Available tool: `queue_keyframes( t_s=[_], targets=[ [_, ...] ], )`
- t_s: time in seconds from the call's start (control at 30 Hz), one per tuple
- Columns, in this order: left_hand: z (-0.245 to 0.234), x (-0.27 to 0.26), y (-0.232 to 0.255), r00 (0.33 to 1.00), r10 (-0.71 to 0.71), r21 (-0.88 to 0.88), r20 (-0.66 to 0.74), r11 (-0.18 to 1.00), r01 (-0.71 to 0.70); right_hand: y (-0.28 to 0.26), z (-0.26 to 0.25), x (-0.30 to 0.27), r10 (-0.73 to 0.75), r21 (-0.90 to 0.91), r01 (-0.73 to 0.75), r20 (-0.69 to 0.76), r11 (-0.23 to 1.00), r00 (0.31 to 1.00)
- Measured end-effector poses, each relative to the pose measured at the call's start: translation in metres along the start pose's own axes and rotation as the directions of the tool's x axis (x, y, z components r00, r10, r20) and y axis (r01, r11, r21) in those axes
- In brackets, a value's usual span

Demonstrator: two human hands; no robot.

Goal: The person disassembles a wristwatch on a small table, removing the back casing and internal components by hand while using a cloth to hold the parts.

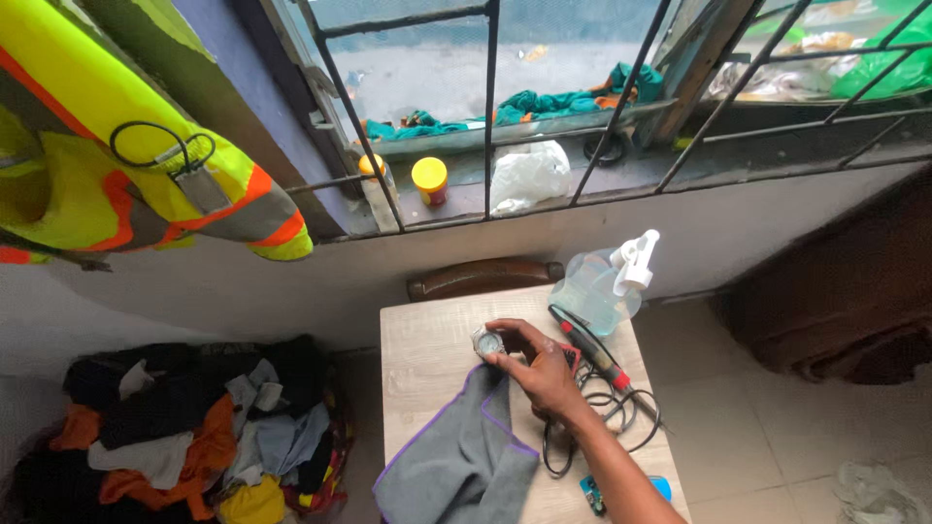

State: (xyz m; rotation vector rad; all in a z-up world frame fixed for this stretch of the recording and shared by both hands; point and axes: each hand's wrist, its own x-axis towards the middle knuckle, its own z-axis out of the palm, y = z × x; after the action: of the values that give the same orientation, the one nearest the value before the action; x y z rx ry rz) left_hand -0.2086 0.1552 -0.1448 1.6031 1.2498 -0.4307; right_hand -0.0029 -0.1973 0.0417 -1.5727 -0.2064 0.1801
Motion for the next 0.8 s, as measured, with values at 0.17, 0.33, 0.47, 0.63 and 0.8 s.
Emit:
queue_keyframes(
  t_s=[0.17, 0.33, 0.47, 0.63, 0.8],
  targets=[
    [0.0, 0.005, 0.011, 1.0, 0.012, -0.014, -0.01, 1.0, -0.012, 0.001, 0.0, 0.002, 0.092, -0.034, -0.092, -0.016, 0.995, 0.996],
    [0.006, 0.04, -0.014, 0.994, 0.089, -0.066, -0.058, 0.993, -0.093, 0.0, -0.001, 0.0, 0.117, -0.054, -0.119, -0.032, 0.991, 0.993],
    [-0.015, 0.046, 0.025, 0.942, 0.276, -0.125, -0.193, 0.945, -0.302, 0.002, 0.0, 0.002, 0.093, -0.026, -0.094, -0.029, 0.995, 0.995],
    [-0.028, 0.008, 0.118, 0.757, 0.597, -0.155, -0.265, 0.749, -0.644, 0.005, 0.0, 0.002, 0.1, -0.064, -0.101, -0.023, 0.993, 0.995],
    [0.036, -0.074, 0.198, 0.585, 0.811, -0.354, -0.013, 0.543, -0.761, 0.007, 0.001, 0.002, 0.003, -0.041, -0.003, 0.011, 0.999, 1.0]
  ],
)
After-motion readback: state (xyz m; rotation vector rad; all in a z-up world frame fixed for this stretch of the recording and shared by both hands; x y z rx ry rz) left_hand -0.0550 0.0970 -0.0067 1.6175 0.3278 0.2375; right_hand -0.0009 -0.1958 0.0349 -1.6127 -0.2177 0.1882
